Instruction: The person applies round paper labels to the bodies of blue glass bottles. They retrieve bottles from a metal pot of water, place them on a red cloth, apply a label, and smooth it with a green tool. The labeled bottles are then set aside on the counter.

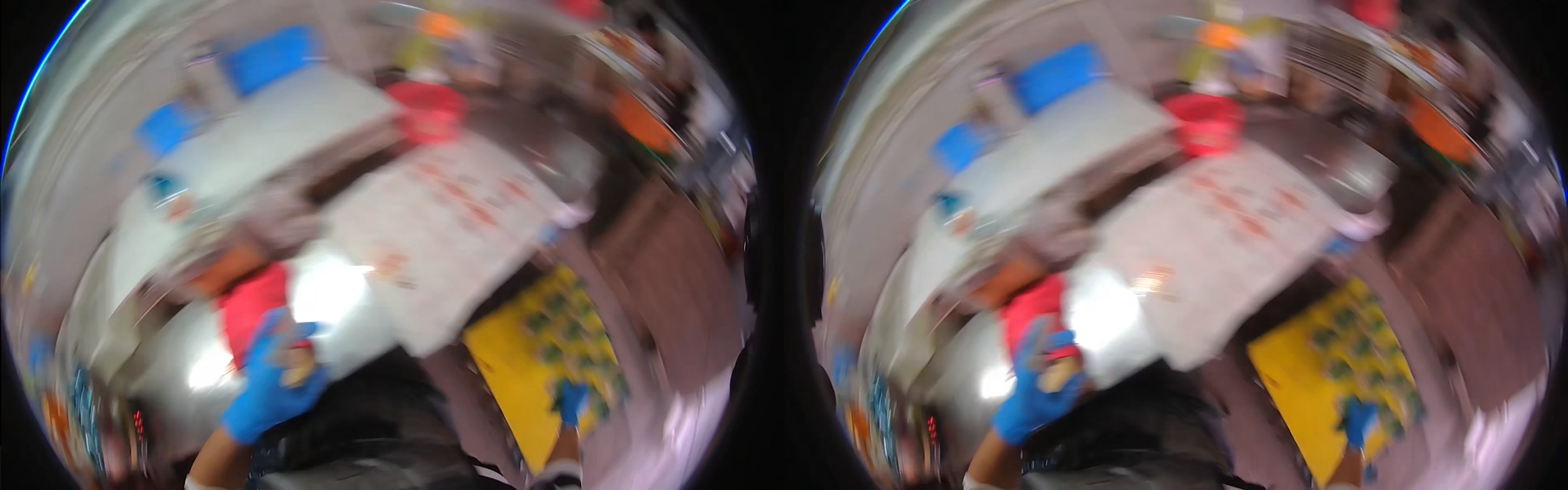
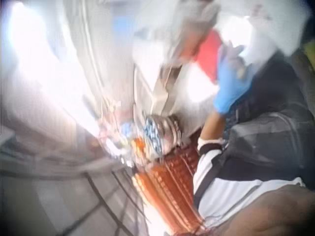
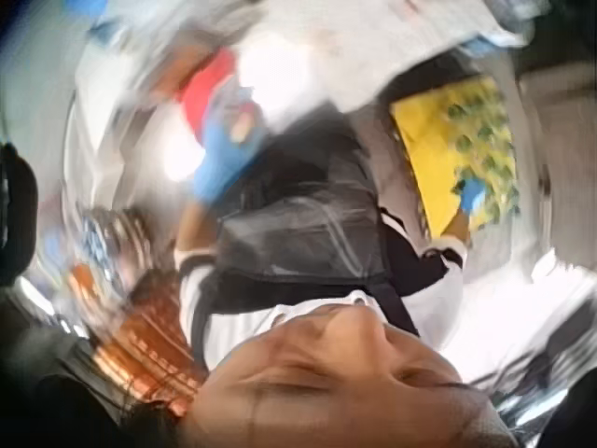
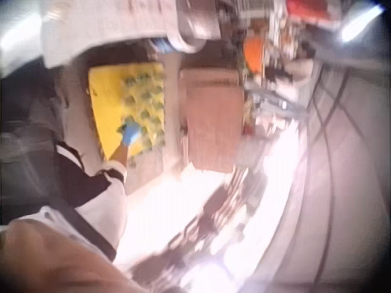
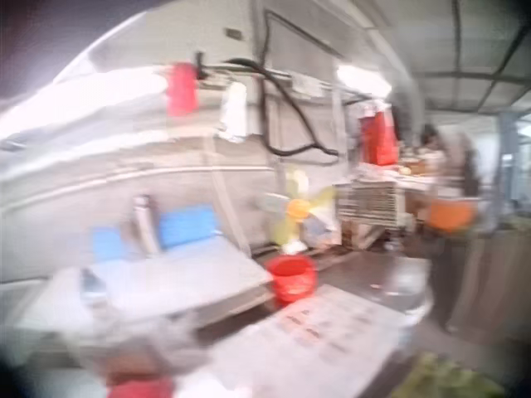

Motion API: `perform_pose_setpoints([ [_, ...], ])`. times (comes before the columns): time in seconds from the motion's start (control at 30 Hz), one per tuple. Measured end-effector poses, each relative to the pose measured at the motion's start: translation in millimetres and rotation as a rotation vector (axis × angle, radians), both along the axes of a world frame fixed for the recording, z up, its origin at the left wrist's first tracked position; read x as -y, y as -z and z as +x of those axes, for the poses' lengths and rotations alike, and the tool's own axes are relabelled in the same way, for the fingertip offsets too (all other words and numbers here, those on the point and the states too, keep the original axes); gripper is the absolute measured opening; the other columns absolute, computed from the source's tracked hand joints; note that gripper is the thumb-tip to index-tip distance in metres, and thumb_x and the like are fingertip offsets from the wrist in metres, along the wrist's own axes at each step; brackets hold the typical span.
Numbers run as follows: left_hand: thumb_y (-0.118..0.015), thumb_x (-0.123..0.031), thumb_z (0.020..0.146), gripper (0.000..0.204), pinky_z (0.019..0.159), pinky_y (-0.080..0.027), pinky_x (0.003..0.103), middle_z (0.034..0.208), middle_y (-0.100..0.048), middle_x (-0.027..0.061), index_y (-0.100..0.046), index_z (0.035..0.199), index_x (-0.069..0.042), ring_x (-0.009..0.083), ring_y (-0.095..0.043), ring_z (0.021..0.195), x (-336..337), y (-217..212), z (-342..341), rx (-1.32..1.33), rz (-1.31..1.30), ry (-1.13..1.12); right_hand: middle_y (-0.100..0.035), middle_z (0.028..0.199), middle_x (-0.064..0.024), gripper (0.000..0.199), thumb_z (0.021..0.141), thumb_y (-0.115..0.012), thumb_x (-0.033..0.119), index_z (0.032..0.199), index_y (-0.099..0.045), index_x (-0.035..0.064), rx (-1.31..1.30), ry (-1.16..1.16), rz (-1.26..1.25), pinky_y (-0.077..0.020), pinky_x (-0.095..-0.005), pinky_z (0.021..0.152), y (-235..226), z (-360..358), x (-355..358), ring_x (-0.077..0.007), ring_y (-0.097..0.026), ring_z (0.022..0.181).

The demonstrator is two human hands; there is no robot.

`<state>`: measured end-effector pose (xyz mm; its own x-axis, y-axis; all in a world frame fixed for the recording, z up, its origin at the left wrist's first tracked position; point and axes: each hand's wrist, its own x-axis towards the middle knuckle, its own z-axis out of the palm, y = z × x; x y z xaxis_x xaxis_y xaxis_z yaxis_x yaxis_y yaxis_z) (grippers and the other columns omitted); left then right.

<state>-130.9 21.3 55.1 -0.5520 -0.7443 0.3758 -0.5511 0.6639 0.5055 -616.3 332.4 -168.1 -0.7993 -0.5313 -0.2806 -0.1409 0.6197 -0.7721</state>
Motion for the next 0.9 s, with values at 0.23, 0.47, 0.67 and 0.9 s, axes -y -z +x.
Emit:
perform_pose_setpoints([
  [0.23, -0.062, -0.015, 0.08, 0.053, 0.099, -0.034, 0.038, 0.075, -0.054, 0.0042, -0.045, 0.129, -0.005, 0.0227, -0.056, 0.076, -25, -13, 57, -0.105, -0.166, -0.171, -0.052, 0.061, -0.0067, 0.022, 0.085, -0.054, 0.023, 0.075, -0.052, 0.0043, 0.082, -0.778, -0.334, -0.0418, -0.0348, 0.047, -80, 172, 267, -0.0188, -0.051, 0.053],
  [0.47, -0.067, -0.018, 0.075, 0.019, 0.065, -0.047, 0.031, 0.076, -0.061, 0.009, -0.064, 0.086, -0.002, 0.0207, -0.057, 0.066, -117, -113, 324, -0.376, -0.581, -1.315, -0.055, 0.068, -0.0087, 0.02, 0.086, -0.054, 0.024, 0.081, -0.056, 0.004, -0.132, -1.322, -0.479, -0.0439, -0.0351, 0.051, -162, 402, 371, -0.0206, -0.053, 0.057],
  [0.67, -0.069, -0.05, 0.066, 0.06, 0.08, -0.047, 0.038, 0.104, -0.061, 0.0219, -0.063, 0.105, -0.005, 0.0299, -0.062, 0.092, -184, -142, 474, 0.369, 0.467, -1.723, -0.058, 0.074, -0.0105, 0.021, 0.087, -0.054, 0.024, 0.087, -0.058, 0.0038, -0.268, -1.09, -0.442, -0.0456, -0.0354, 0.053, -137, 341, 380, -0.0221, -0.055, 0.061],
  [0.9, -0.063, -0.059, 0.067, 0.066, 0.078, -0.046, 0.035, 0.096, -0.065, 0.0179, -0.065, 0.1, -0.002, 0.0283, -0.061, 0.087, -145, -123, 504, 0.36, 0.628, -1.413, -0.061, 0.081, -0.0125, 0.023, 0.088, -0.054, 0.024, 0.093, -0.062, 0.0035, -0.576, -0.34, -0.371, -0.0476, -0.0357, 0.057, -152, 139, 336, -0.024, -0.058, 0.065],
])
